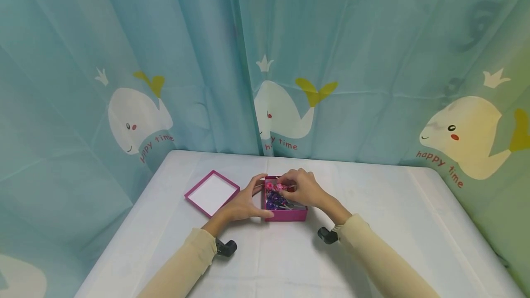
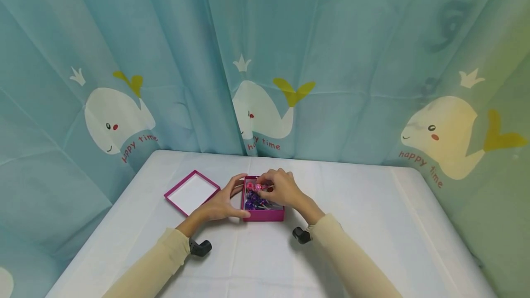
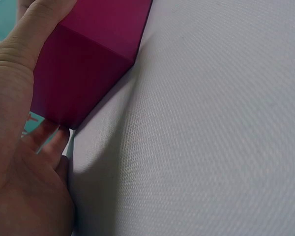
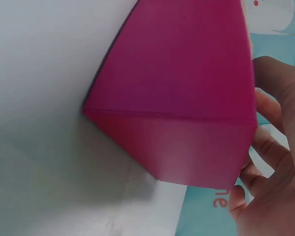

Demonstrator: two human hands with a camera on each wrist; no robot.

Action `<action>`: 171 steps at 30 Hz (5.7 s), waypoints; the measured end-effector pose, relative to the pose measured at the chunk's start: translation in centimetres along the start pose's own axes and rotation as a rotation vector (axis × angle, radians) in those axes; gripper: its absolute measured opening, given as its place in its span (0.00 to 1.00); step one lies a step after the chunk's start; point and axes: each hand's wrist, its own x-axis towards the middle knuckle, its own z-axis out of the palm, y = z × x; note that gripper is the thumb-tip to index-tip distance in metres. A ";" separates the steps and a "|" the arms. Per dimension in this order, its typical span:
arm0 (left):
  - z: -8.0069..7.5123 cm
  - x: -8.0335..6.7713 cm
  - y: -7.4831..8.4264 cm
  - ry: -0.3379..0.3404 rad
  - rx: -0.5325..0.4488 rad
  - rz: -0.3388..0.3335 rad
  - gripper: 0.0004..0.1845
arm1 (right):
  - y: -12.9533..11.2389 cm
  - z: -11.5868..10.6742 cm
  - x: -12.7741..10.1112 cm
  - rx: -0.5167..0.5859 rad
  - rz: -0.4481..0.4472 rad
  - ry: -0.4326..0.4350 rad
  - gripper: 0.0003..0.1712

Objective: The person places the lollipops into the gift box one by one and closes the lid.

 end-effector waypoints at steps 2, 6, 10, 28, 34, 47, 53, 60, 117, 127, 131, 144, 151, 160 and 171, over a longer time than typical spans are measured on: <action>0.0 0.0 0.0 -0.002 0.003 0.000 0.62 | 0.2 0.2 -0.1 -0.013 0.013 -0.010 0.13; 0.0 0.0 0.0 -0.005 0.004 -0.002 0.62 | 0.5 0.5 -0.2 -0.009 0.030 -0.018 0.13; -0.1 0.0 0.2 -0.003 0.002 -0.006 0.62 | 0.6 0.6 -0.2 -0.011 0.026 -0.008 0.13; -0.1 0.0 0.1 -0.011 -0.009 0.006 0.62 | 0.1 1.5 0.3 -0.058 0.068 0.029 0.15; 0.0 0.0 0.0 -0.007 -0.001 0.009 0.62 | 0.2 1.6 0.1 -0.045 0.066 0.063 0.19; 0.1 0.0 -0.3 -0.002 -0.015 0.015 0.62 | 0.1 1.4 -0.5 0.019 -0.009 0.170 0.21; 0.1 -0.1 -0.1 -0.005 -0.009 -0.002 0.62 | 1.3 0.3 -1.7 0.104 -0.005 0.266 0.24; 0.1 0.1 -0.1 0.007 -0.015 -0.012 0.62 | 3.0 -1.3 -3.0 0.117 0.024 0.303 0.25; -0.6 -0.1 0.7 -0.032 0.043 -0.032 0.64 | 1.2 -1.1 -2.1 0.122 -0.064 0.121 0.15; -2.4 -1.6 1.6 -0.022 0.050 0.055 0.66 | -1.7 -0.7 -2.1 0.177 -0.127 0.205 0.27; -4.7 -3.3 2.0 0.024 0.098 0.093 0.62 | -3.8 0.3 -1.8 0.233 -0.114 0.215 0.31; -13.3 -9.1 0.5 0.211 0.380 -0.013 0.62 | -11.2 5.0 0.6 0.365 -0.045 0.138 0.47; -15.2 -10.1 -1.5 0.168 0.371 -0.090 0.64 | -13.1 9.0 1.4 0.438 0.082 0.146 0.55; -15.3 -10.1 -2.3 0.122 0.319 -0.103 0.64 | -13.1 11.8 1.6 0.556 0.212 0.113 0.57; -14.4 -9.8 -2.4 0.106 0.262 -0.152 0.63 | -12.3 12.6 2.0 0.608 0.265 0.099 0.56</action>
